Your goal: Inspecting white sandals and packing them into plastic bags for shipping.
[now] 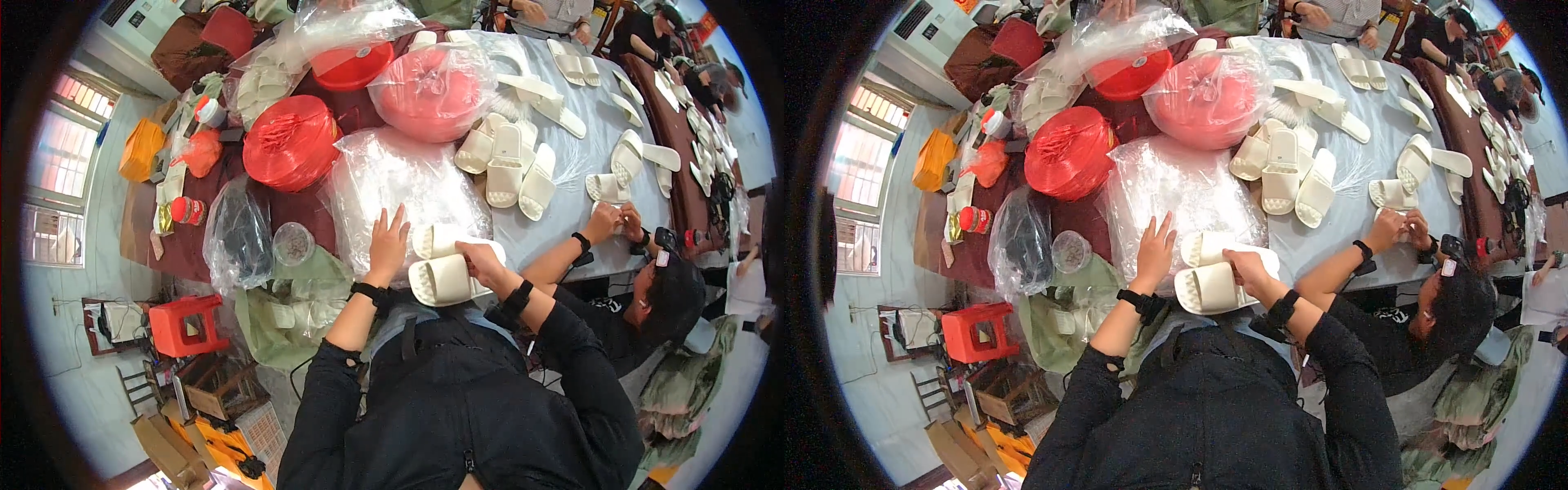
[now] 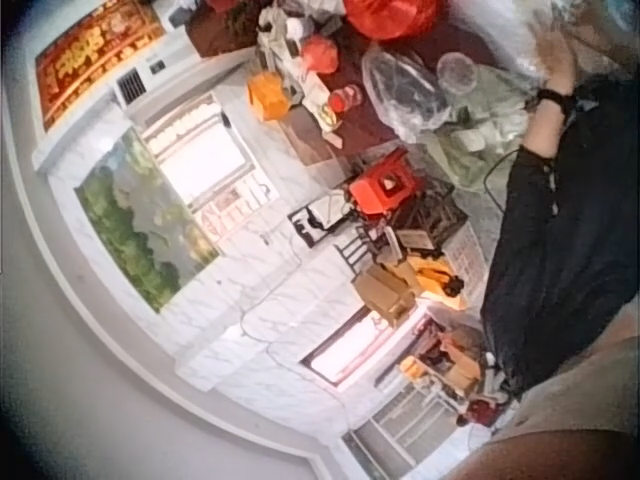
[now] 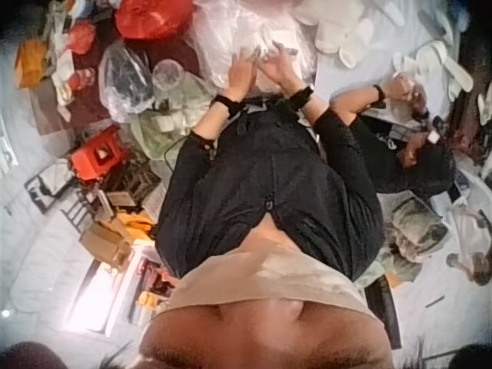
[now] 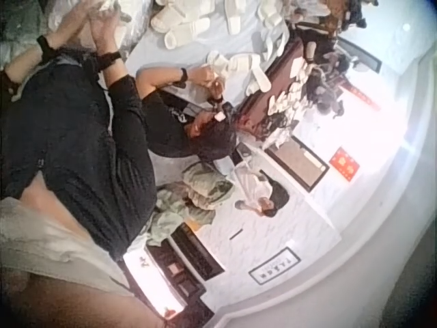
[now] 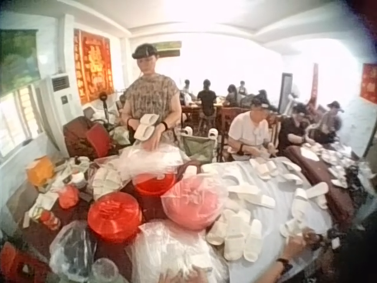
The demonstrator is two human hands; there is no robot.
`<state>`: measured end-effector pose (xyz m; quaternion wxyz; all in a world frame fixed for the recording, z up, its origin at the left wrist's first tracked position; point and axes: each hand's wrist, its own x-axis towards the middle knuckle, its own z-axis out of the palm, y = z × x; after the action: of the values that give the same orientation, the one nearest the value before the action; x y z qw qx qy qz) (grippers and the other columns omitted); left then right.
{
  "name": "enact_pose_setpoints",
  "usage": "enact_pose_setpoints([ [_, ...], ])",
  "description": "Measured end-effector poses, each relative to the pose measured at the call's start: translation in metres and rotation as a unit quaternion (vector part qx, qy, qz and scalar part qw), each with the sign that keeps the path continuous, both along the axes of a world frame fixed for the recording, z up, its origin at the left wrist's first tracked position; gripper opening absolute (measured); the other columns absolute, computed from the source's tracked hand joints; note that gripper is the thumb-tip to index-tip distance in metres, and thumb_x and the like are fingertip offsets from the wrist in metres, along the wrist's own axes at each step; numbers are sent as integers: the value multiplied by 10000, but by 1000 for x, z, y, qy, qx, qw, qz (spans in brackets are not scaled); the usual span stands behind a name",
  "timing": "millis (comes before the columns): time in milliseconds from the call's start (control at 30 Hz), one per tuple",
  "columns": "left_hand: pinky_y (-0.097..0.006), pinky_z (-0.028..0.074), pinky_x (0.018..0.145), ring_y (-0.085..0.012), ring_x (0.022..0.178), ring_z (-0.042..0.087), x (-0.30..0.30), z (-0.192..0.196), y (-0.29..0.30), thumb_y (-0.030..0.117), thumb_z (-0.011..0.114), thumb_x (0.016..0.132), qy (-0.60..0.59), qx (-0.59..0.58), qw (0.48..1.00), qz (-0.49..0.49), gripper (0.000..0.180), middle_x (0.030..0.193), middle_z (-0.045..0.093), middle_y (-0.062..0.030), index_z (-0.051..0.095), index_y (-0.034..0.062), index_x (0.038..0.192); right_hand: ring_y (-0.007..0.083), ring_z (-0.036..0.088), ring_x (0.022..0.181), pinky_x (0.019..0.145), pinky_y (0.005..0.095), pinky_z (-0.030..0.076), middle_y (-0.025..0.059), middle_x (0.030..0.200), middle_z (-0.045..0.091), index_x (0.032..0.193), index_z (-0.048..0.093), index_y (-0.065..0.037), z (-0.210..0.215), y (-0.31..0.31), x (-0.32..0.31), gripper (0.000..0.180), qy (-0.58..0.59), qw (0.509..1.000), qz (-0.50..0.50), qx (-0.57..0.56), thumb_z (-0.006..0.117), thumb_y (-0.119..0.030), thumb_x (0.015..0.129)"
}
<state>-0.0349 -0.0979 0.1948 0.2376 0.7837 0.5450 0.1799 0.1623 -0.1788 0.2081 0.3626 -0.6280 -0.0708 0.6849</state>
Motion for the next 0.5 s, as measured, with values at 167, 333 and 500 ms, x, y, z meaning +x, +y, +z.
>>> enact_pose_setpoints([
  [167, -450, 374, 939, -458, 1147, 391, -1, 0, -7, 283, 427, 910, 49, 42, 998, -25, 443, 1290, 385, -272, 360, 219, 1344, 123, 565, 598, 544, 254, 457, 22, 706, 573, 860, 563, -52, -11, 14, -11, 172, 14, 994, -102, 42, 542, -222, 873],
  [333, -484, 489, 756, -461, 1131, 411, 1, -6, -12, 247, 451, 888, 117, 79, 990, -22, 473, 1309, 385, -228, 342, 286, 1346, 146, 573, 799, 701, 284, 467, 47, 848, 589, 1010, 498, -29, -4, 41, -44, 246, 124, 958, -248, 73, 505, -242, 887],
  [500, -470, 478, 790, -454, 1122, 418, -2, -8, -13, 187, 458, 875, 105, 37, 993, -42, 493, 1312, 379, -221, 344, 278, 1346, 180, 547, 926, 834, 317, 434, 93, 1033, 554, 1109, 436, -20, 1, 66, -61, 351, 309, 918, -212, 128, 496, -284, 885],
])
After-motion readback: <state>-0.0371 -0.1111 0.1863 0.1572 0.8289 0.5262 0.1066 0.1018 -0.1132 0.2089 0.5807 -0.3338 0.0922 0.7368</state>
